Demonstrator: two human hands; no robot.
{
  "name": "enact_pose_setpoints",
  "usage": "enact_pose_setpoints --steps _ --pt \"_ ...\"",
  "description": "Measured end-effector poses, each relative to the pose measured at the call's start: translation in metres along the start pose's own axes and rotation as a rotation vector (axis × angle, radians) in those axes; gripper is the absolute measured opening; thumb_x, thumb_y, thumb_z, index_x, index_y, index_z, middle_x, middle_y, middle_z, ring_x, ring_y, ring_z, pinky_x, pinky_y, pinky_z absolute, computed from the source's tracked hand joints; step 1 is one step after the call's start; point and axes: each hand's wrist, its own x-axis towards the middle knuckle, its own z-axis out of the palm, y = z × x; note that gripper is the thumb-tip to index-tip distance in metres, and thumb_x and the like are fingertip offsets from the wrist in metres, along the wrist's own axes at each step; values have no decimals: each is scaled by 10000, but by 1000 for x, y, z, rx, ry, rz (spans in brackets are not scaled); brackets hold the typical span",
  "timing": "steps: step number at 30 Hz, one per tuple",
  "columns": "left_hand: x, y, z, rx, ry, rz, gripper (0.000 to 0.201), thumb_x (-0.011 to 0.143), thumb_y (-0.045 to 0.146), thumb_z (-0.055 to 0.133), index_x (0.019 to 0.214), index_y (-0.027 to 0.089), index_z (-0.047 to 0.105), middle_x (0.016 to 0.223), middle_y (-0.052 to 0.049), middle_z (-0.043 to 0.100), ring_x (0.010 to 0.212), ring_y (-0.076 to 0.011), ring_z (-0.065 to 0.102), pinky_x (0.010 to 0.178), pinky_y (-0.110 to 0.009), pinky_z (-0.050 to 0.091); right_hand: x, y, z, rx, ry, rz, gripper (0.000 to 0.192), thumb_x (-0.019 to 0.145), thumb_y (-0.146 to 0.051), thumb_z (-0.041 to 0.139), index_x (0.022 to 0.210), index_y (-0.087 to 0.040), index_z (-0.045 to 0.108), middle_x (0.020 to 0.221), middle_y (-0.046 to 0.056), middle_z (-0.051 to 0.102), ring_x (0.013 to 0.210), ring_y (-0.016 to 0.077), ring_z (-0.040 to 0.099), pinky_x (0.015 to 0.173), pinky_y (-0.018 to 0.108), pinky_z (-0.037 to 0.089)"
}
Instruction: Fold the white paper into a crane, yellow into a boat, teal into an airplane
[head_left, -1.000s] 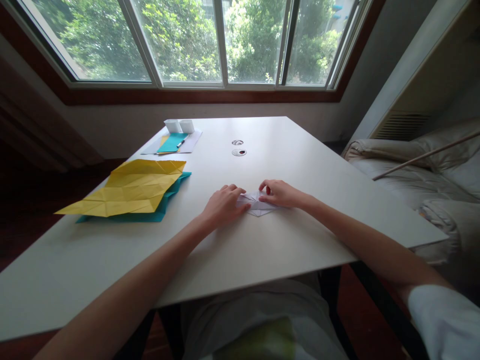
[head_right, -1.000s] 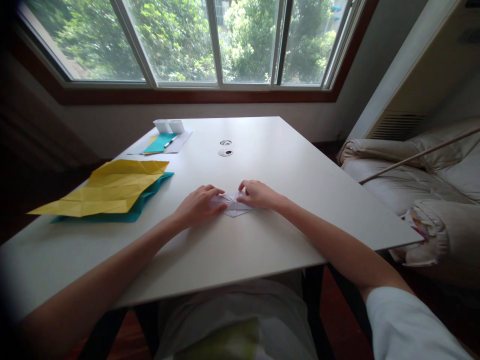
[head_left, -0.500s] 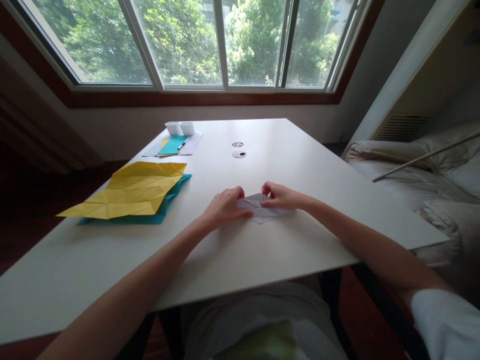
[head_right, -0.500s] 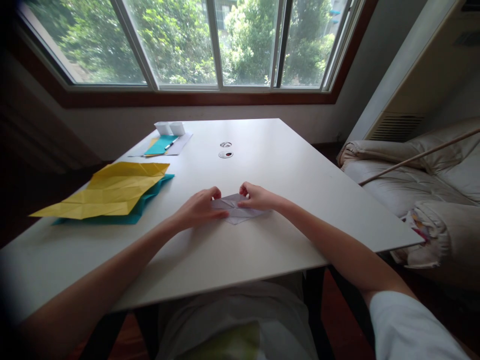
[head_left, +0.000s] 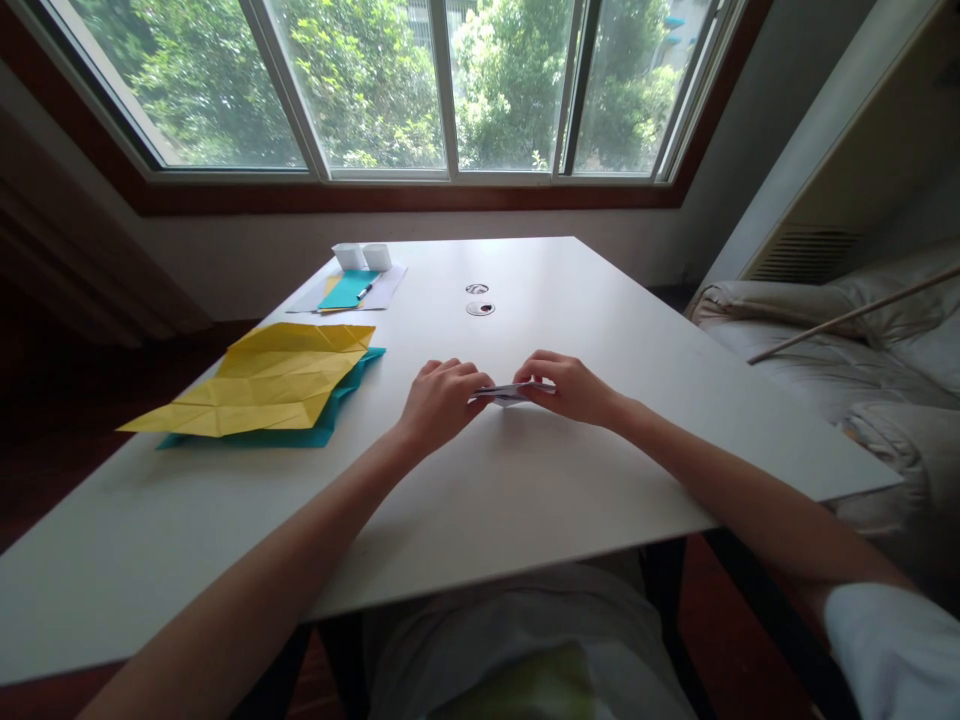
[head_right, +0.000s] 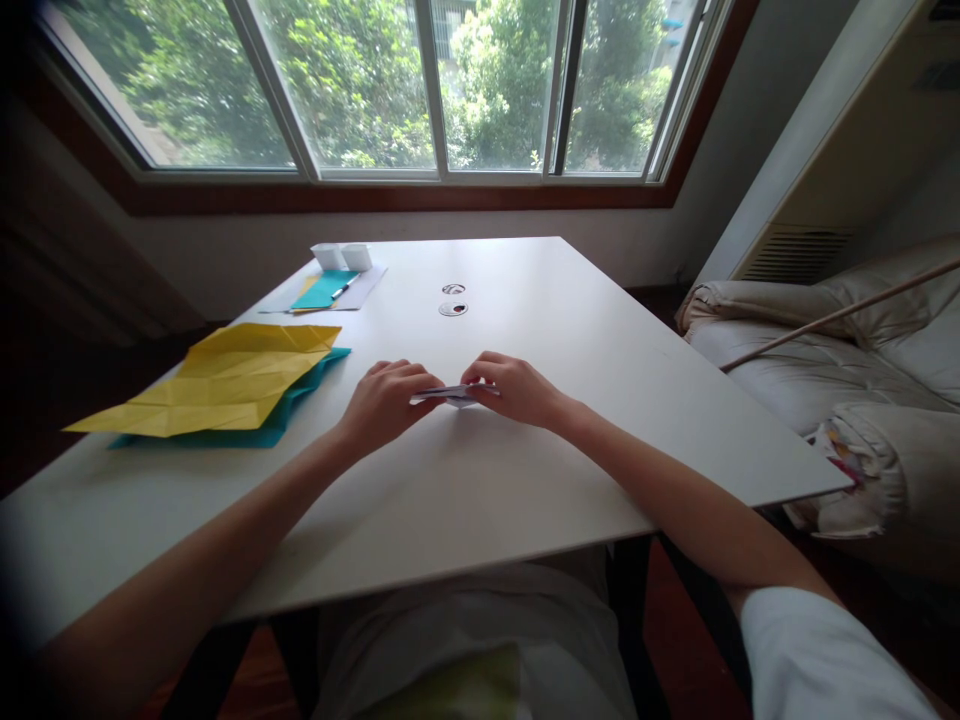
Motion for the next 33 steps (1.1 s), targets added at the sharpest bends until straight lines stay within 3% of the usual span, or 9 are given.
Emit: enact_pose_setpoints --steps 6,11,14,19,24,28,31,33 --pt "1 -7 5 130 40 159 253 900 271 389 914 247 640 896 -41 663 875 -193 545 808 -360 330 -3 10 8 -231 -40 -149 153 803 -140 498 903 -203 594 954 52 608 785 153 565 743 290 413" --pt "1 -12 7 31 -133 241 253 812 188 474 1005 246 626 959 -42 654 930 -200 543 827 -345 357 -6 13 11 -366 -139 -180 144 824 -146 475 849 -198 608 873 52 642 773 168 564 739 294 385" --pt "-2 -16 8 -79 -221 232 368 729 160 508 1069 258 606 1019 -33 644 984 -204 538 870 -342 368 -9 16 13 -350 -190 -173 139 808 -143 491 837 -203 613 870 49 642 768 165 559 746 290 379" --pt "-8 -18 2 -168 -260 211 473 713 225 540 1185 247 539 1116 -55 613 1091 -233 502 947 -370 354 -12 19 15 -247 -225 -164 193 775 -112 498 879 -205 631 887 49 644 800 167 554 774 296 400" --pt "-10 -12 3 -209 -163 250 336 827 186 432 1128 233 574 1145 -47 612 1073 -191 532 937 -341 372 -14 18 12 -206 -197 -228 190 821 -210 510 933 -227 662 922 60 629 897 184 511 824 311 416" --pt "-9 -12 8 -221 -189 284 303 839 164 426 1075 226 605 1105 -44 640 1027 -182 570 902 -323 402 -15 18 11 -259 -151 -208 167 814 -307 554 907 -247 678 1027 84 591 998 213 487 884 368 392" --pt "-8 -11 9 -218 -223 282 295 848 179 421 1069 216 613 1100 -53 645 1000 -184 590 877 -308 423 -15 19 10 -201 -230 -183 199 827 -287 533 974 -229 654 1153 96 571 1043 212 514 906 368 388" --pt "-8 -11 9 -215 -237 271 291 861 226 418 1078 209 611 1113 -59 640 994 -184 597 874 -296 429 -15 19 8 -132 -296 -159 223 839 -258 508 1020 -209 629 1128 94 600 988 189 564 876 330 414"
